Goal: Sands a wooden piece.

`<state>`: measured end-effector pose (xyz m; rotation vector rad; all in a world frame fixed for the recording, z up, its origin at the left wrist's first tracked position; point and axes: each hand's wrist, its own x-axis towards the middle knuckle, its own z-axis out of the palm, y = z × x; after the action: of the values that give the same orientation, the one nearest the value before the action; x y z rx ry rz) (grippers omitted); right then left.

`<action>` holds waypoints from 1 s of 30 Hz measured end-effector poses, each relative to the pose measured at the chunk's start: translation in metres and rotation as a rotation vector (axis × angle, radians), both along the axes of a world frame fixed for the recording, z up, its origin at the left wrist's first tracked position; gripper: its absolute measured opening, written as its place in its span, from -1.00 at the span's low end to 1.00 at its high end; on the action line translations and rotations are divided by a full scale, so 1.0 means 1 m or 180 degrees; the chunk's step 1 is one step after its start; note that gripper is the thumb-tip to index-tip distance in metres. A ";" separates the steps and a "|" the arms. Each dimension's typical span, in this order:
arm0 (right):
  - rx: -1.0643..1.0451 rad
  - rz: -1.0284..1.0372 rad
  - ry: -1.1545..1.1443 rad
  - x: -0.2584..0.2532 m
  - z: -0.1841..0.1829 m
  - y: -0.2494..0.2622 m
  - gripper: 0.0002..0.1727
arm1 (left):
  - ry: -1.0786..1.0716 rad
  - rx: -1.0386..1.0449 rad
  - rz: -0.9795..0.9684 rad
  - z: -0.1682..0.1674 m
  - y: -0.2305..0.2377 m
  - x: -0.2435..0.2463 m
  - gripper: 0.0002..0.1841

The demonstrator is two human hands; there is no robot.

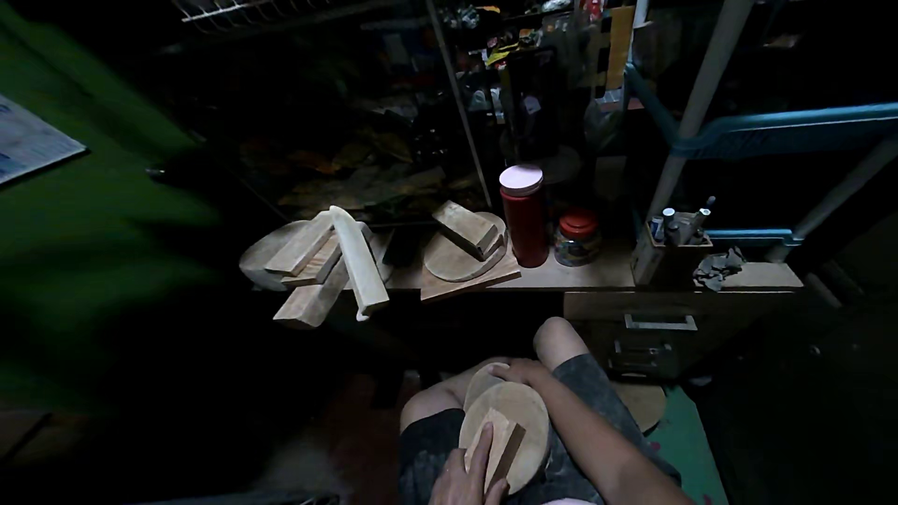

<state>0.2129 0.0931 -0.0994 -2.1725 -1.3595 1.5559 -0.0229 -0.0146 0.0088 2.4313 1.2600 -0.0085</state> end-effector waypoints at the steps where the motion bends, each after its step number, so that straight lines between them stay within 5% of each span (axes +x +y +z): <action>1: 0.0016 0.0010 0.0006 0.000 -0.001 0.000 -0.02 | -0.0004 0.0015 0.0007 -0.001 -0.001 -0.001 -0.21; 9: -0.0004 0.0030 0.0051 0.001 -0.007 0.004 0.02 | -0.0085 0.0119 0.0200 0.000 0.010 0.035 -0.24; 15: 0.0372 -0.0149 0.0323 0.000 -0.017 0.002 -0.27 | -0.0087 0.0143 0.0186 0.000 0.025 0.059 -0.26; 30: 0.0059 0.0010 0.0024 0.000 -0.006 0.001 -0.02 | -0.0041 0.0010 0.0100 -0.003 -0.004 0.010 -0.20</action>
<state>0.2129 0.0942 -0.1056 -2.1527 -1.3705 1.5445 -0.0129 -0.0185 0.0061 2.4101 1.2933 0.0177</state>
